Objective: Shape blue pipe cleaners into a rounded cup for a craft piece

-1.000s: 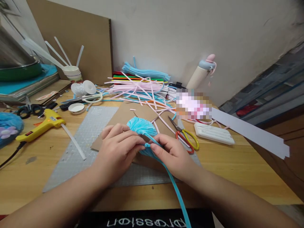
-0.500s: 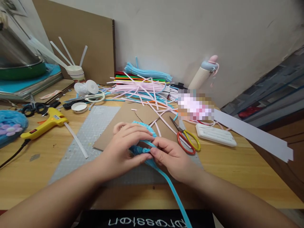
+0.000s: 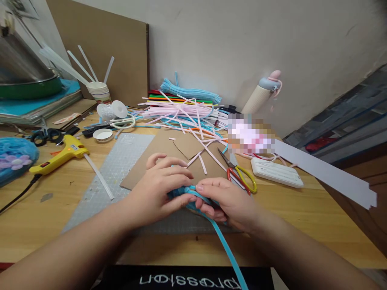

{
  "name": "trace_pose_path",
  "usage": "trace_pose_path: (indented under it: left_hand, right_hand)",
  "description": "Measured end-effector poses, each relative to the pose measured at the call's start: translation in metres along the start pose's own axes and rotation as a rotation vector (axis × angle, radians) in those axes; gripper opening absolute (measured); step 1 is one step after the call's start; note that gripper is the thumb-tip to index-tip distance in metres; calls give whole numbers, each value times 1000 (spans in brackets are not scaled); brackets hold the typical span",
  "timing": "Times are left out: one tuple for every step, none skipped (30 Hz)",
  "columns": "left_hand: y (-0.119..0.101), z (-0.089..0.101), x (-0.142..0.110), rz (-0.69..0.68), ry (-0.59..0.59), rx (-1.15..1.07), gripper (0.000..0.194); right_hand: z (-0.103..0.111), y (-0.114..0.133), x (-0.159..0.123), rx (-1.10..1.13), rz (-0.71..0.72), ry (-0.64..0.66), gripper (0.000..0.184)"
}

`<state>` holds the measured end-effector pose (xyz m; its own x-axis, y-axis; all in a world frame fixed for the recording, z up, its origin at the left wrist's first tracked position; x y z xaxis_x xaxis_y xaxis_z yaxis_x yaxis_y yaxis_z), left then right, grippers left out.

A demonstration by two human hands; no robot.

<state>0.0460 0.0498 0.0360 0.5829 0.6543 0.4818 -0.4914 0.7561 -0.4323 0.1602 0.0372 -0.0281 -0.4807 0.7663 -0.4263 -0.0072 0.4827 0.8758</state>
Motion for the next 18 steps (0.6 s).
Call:
trace_pose_path:
  left_hand:
    - [-1, 0, 0, -11, 3, 5, 7]
    - [-2, -1, 0, -15, 2, 5, 6]
    - [-2, 0, 0, -7, -1, 0, 6]
    - [-1, 0, 0, 11, -6, -9, 7]
    - [1, 0, 0, 34, -14, -22, 8]
    - [2, 1, 1, 55, -21, -41, 11]
    - [4, 1, 1, 70, -26, -62, 14]
    - [6, 2, 1, 78, -28, -83, 15]
    - [7, 2, 2, 79, -24, -101, 14]
    - [8, 1, 2, 74, -14, -118, 12]
    - [8, 1, 2, 70, -4, -130, 10]
    - [9, 1, 2, 68, 4, -136, 8]
    - [9, 1, 2, 65, 6, -136, 8]
    - [9, 1, 3, 62, 9, -130, 7]
    - [8, 1, 3, 57, 9, -120, 7]
    - [7, 1, 3, 50, 8, -105, 7]
    - [6, 1, 3, 42, 7, -91, 5]
    - [5, 1, 3, 36, 6, -79, 5]
  right_hand:
    - [0, 0, 0, 20, -17, 8, 31]
    - [0, 1, -1, 21, -20, 10, 30]
    - [0, 3, -2, 8, -13, 13, 30]
    - [0, 5, -3, -12, 0, 12, 30]
    - [1, 7, -3, -32, 20, 3, 31]
    - [2, 8, -4, -51, 44, -11, 31]
    - [3, 10, -4, -69, 70, -28, 32]
    - [4, 10, -5, -87, 96, -40, 32]
    - [4, 11, -5, -105, 118, -44, 33]
    - [3, 10, -5, -115, 130, -38, 33]
    - [2, 10, -5, -113, 134, -27, 34]
    - [1, 9, -5, -97, 128, -15, 34]
    - [0, 8, -4, -74, 117, -7, 34]
    - [0, 7, -4, -54, 104, -7, 34]
    - [0, 7, -4, -46, 93, -16, 34]
    - [0, 8, -4, -57, 91, -27, 34]
    - [0, 9, -5, -79, 96, -40, 35]
    - [0, 10, -5, -97, 102, -48, 35]
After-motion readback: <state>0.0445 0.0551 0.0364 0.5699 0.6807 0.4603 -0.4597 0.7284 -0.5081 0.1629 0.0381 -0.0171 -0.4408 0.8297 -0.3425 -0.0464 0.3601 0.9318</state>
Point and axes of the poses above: each hand's wrist, its own x-axis towards the middle knuckle, its own z-axis out of the back of the hand, y = z × x, the point moved 7 cm from there along x, towards the middle knuckle, and after that the axes turned 6 degrees about -y, right-handed, at the moved point
